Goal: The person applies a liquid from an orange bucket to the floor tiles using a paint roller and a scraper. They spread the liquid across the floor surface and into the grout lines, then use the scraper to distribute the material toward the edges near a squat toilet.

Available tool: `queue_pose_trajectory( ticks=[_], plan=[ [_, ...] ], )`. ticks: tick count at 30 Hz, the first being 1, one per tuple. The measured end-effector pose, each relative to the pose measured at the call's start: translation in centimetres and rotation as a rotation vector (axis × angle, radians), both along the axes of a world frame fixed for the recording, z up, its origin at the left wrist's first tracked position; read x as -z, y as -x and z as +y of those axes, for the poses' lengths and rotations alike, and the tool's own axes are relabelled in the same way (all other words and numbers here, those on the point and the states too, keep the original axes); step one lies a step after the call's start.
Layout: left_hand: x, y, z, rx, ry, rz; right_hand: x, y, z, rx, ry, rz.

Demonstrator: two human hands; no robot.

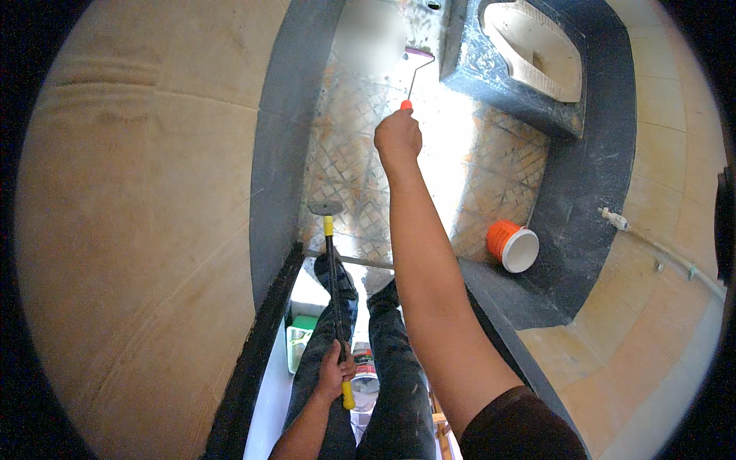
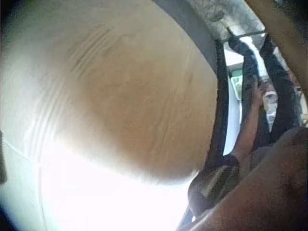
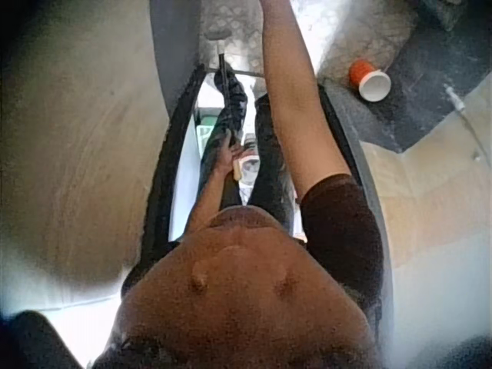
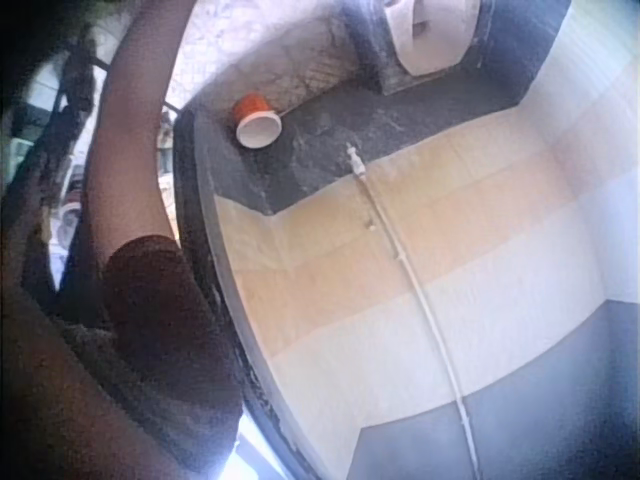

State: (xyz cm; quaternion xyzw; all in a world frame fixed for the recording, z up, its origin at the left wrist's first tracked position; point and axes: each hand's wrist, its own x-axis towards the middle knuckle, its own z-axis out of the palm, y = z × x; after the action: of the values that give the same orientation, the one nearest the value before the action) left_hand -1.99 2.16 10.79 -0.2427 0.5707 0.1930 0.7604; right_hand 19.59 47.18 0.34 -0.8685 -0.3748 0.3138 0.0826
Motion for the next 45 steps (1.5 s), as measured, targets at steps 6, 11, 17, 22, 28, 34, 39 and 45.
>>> queue_pose_trajectory(
  ticks=[6,11,17,22,28,34,39,45],
  plan=[
    [0.1,-0.3,-0.3,-0.012,-0.004,0.064,0.2,0.9,-2.7,-0.147,0.177,-0.037],
    [0.7,-0.1,0.5,0.046,-0.040,0.031,0.3,-3.9,3.5,-0.181,0.078,-0.227],
    [0.3,-0.2,-0.2,0.007,-0.049,0.046,-2.4,-3.3,-4.7,-0.255,0.189,-0.344],
    [0.9,-0.5,-0.3,0.003,-0.015,0.028,1.8,-6.2,-3.1,-0.214,0.106,-0.331],
    [1.0,-0.6,-0.3,0.043,-0.041,0.026,2.0,-6.6,-2.3,-0.110,0.048,-0.267],
    [0.7,-0.5,0.4,0.017,-0.023,0.040,2.5,-3.5,-8.9,-0.097,0.180,0.014],
    [0.4,-0.6,0.7,0.027,-0.059,0.008,10.2,-4.7,-2.9,-0.061,0.020,-0.041],
    [0.3,-0.8,1.4,0.069,0.059,0.082,6.5,-9.5,7.2,0.076,-0.106,0.107]
  ],
)
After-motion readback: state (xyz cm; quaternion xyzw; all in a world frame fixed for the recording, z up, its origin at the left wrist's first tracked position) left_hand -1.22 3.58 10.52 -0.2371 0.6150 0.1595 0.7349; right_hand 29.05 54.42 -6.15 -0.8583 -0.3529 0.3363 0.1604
